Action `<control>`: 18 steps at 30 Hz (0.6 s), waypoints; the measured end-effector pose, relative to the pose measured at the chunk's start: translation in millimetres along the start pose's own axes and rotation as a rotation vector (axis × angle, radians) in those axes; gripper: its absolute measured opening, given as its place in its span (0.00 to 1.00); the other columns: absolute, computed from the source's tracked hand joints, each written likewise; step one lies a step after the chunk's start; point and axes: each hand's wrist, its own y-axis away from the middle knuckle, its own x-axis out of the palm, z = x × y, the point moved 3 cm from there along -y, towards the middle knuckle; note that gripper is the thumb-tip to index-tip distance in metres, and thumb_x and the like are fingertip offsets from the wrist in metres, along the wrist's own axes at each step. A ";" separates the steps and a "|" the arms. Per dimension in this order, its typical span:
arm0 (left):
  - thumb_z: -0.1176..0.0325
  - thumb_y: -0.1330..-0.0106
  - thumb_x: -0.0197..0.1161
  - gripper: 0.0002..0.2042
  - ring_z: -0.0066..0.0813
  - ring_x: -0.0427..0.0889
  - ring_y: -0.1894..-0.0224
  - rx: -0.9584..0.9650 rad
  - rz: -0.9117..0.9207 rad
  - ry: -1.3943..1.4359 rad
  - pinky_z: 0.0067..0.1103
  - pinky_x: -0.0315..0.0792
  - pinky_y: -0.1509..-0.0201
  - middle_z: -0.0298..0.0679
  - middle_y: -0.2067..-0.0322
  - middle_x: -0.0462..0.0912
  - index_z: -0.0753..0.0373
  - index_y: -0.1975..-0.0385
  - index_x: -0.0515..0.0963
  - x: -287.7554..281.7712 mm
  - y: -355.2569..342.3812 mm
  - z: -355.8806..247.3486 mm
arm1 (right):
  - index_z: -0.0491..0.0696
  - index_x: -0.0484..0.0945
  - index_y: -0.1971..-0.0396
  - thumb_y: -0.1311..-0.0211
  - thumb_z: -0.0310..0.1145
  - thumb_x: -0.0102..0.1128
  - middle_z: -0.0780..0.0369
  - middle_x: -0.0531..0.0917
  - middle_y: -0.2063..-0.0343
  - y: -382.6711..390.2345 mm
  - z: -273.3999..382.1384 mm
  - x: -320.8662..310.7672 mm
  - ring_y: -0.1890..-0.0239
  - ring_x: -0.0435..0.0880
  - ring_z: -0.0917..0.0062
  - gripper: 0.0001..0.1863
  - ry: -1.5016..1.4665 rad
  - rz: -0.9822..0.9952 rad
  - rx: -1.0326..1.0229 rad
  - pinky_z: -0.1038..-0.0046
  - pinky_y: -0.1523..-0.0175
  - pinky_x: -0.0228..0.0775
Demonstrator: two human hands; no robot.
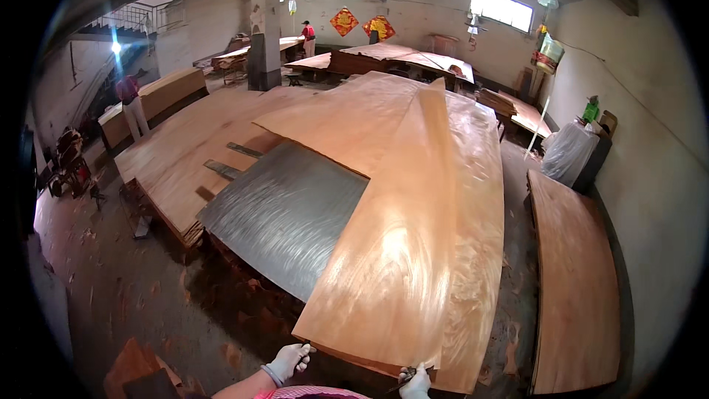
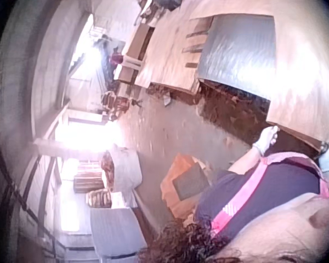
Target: The person applies a piece of wood veneer over a hole in a large wooden panel, uses a marking tool to trace the shape, cuts the veneer with a small blade, and presses it into place before moving the entire panel to a stack.
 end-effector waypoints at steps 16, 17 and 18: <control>0.42 0.39 0.61 0.27 0.32 0.71 0.81 0.534 0.623 -1.101 0.32 0.64 0.74 0.39 0.84 0.75 0.66 0.83 0.77 76.1 93.6 -18.0 | 0.45 0.72 0.67 0.29 0.47 0.49 0.59 0.80 0.77 89.3 -65.3 139.2 0.81 0.77 0.73 0.18 0.483 0.386 0.096 0.72 0.74 0.71; 0.43 0.38 0.61 0.26 0.30 0.71 0.79 0.428 0.656 -1.025 0.30 0.66 0.73 0.39 0.83 0.77 0.65 0.80 0.78 89.4 95.0 -10.6 | 0.47 0.70 0.70 0.29 0.45 0.50 0.62 0.75 0.82 93.5 -57.5 133.7 0.86 0.71 0.76 0.16 0.491 0.282 0.001 0.73 0.79 0.67; 0.42 0.38 0.60 0.26 0.31 0.72 0.79 0.439 0.681 -0.980 0.30 0.66 0.72 0.39 0.82 0.78 0.65 0.79 0.78 100.4 95.6 -4.9 | 0.49 0.68 0.72 0.30 0.45 0.52 0.64 0.71 0.84 97.0 -46.4 127.3 0.88 0.66 0.79 0.16 0.417 0.306 -0.010 0.74 0.81 0.62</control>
